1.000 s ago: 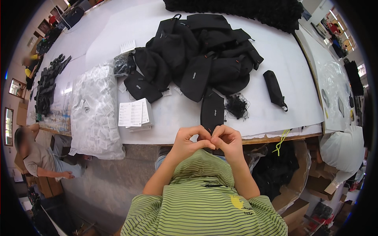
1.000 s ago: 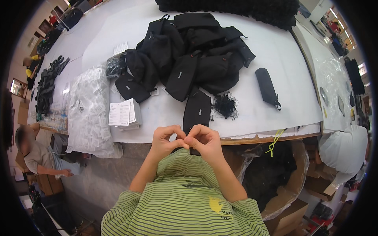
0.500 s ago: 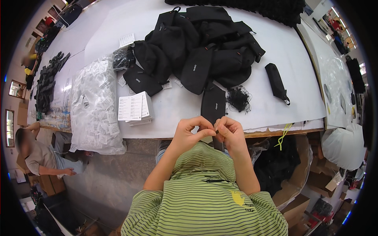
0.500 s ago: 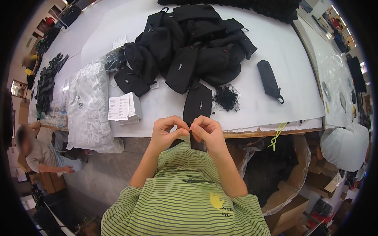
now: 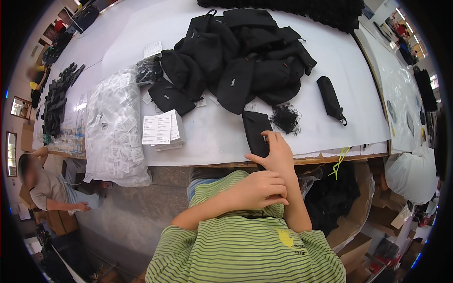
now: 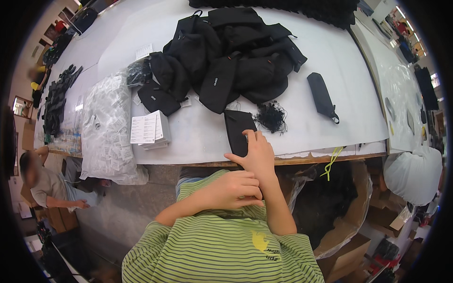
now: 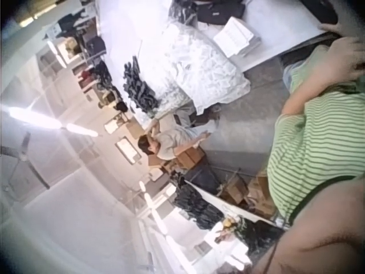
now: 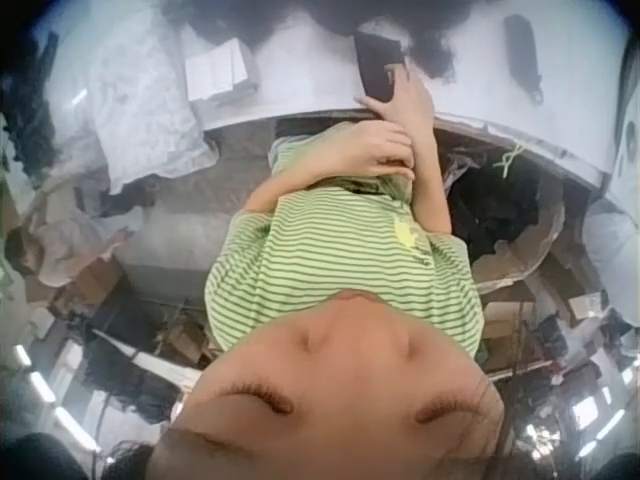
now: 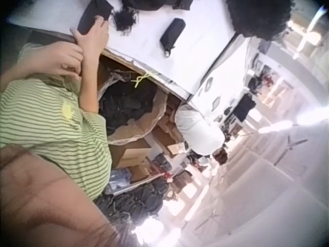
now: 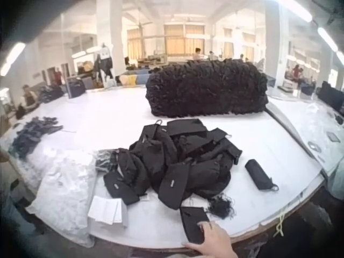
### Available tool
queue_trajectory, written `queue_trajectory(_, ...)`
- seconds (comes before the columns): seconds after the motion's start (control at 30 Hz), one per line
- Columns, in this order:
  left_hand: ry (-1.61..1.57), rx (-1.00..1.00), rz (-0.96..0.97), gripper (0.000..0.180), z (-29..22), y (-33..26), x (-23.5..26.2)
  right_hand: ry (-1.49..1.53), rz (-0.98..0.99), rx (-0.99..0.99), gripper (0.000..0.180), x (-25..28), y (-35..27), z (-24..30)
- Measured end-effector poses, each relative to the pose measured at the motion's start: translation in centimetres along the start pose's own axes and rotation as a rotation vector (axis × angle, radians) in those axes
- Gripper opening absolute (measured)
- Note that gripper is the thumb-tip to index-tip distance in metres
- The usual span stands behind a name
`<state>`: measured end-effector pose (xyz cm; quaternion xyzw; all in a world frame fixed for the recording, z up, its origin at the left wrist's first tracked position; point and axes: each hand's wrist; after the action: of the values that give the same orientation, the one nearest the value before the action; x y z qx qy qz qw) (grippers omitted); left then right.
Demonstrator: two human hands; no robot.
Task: Inspecting, preparing, and organizing black soft-shell pouches on a factory workbench.
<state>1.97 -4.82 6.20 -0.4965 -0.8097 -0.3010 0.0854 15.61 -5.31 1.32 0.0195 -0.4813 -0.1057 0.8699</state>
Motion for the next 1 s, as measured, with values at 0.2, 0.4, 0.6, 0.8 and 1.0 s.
queue_trajectory(0.2, 0.013, 0.053, -0.143, 0.015, 0.0, -0.3, 0.7, 0.149, -0.007, -0.139, 0.031, 1.9, -0.8, -0.3)
queue_trajectory(0.4, 0.502, 0.168, -0.303, 0.023, 3.9, -0.6, 3.7, 0.417, -0.078, -0.086, 0.011, 6.7, -1.2, 2.0)
queue_trajectory(0.6, 0.677, 0.026, -0.221, 0.028, 3.7, -1.3, 4.6, 0.484, -0.175, -0.116, 0.011, 7.6, -1.4, 2.2)
queue_trajectory(0.8, 0.695, 0.029, -0.179, 0.034, 3.8, -1.5, 5.3, 0.476, -0.214, 0.019, 0.009, 8.0, -1.4, 2.8)
queue_trajectory(1.0, 0.752, -0.087, -0.103, 0.031, 3.7, -1.7, 6.0, 0.526, -0.149, 0.030, 0.008, 7.8, -1.5, 3.0)
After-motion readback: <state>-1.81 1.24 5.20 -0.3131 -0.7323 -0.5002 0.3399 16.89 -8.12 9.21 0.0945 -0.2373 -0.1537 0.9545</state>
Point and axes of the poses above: each hand's wrist, its own y-axis towards the middle knuckle, its own x-axis out of the back of the hand, z = x × y, and after that the axes turned 3 degrees about y, right-handed
